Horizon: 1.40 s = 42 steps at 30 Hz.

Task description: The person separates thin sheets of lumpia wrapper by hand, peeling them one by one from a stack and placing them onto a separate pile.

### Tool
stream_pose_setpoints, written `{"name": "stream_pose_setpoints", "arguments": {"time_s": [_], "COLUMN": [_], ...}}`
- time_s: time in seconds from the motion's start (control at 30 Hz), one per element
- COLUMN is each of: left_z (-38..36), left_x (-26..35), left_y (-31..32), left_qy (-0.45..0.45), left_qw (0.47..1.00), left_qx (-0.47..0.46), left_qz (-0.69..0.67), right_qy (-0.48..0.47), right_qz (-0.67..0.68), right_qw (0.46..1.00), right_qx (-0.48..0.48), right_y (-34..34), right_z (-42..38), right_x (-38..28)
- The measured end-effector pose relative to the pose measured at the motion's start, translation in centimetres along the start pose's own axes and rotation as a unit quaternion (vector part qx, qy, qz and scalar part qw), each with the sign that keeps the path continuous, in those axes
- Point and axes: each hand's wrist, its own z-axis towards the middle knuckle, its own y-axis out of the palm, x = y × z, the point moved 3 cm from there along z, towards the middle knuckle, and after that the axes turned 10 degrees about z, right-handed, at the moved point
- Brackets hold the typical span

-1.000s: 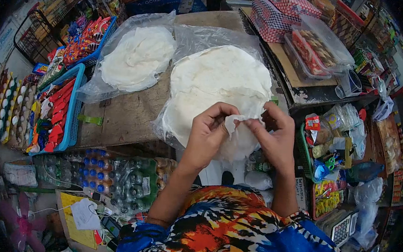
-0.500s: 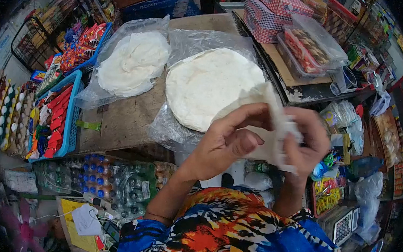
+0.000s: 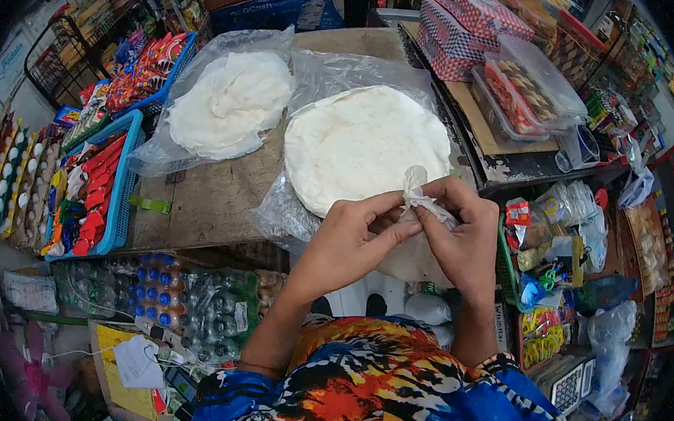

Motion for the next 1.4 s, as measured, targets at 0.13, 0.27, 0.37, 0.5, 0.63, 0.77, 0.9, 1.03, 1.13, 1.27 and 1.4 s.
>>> {"name": "stream_pose_setpoints", "arguments": {"time_s": [0.13,0.27,0.37,0.5,0.63,0.77,0.9,1.03,1.13,1.27,1.4], "left_z": [0.1,-0.1,-0.3,-0.7,-0.7,0.2,0.2,-0.5,-0.8,-0.8,-0.8], "left_x": [-0.6,-0.8,-0.5,-1.3,-1.9,-0.7,-1.8,-1.3,-1.6,-2.1,-1.6], "left_y": [-0.3,-0.7,-1.4,-0.9,-0.5,0.8,0.1,-1.7,-0.9,-0.8,0.0], "left_qy": [-0.046,-0.029,-0.043,-0.08,-0.106,-0.013,-0.053,-0.074,-0.059,-0.051,-0.052], "left_qw": [0.998,0.988,0.985,0.99,0.991,0.993,0.986,0.975,0.976,0.97,0.973], "left_qx": [-0.034,0.007,0.007,-0.035,-0.029,0.121,0.147,0.199,0.187,0.161,0.124], "left_qz": [0.023,0.151,0.169,0.114,0.071,-0.001,-0.066,-0.073,-0.097,-0.174,-0.189], "right_qy": [0.02,0.004,0.071,0.091,0.089,0.07,0.063,0.036,0.043,0.084,0.149], "right_qz": [-0.013,-0.023,0.094,0.122,0.183,0.207,0.234,0.164,0.176,0.194,0.253], "right_qw": [0.999,0.999,0.985,0.974,0.971,0.976,0.97,0.966,0.958,0.967,0.955], "right_qx": [-0.043,-0.033,0.125,0.165,0.128,0.008,-0.003,0.196,0.223,0.142,0.052], "right_y": [0.1,-0.1,-1.8,-3.3,-1.9,0.0,0.3,-2.3,-2.9,-1.9,-0.6], "right_z": [0.2,0.2,0.6,0.9,0.2,-0.6,-0.5,0.0,0.0,-0.3,-0.5], "right_x": [-0.2,0.5,2.5,3.3,3.0,1.4,0.7,2.3,2.8,2.9,3.5]}}
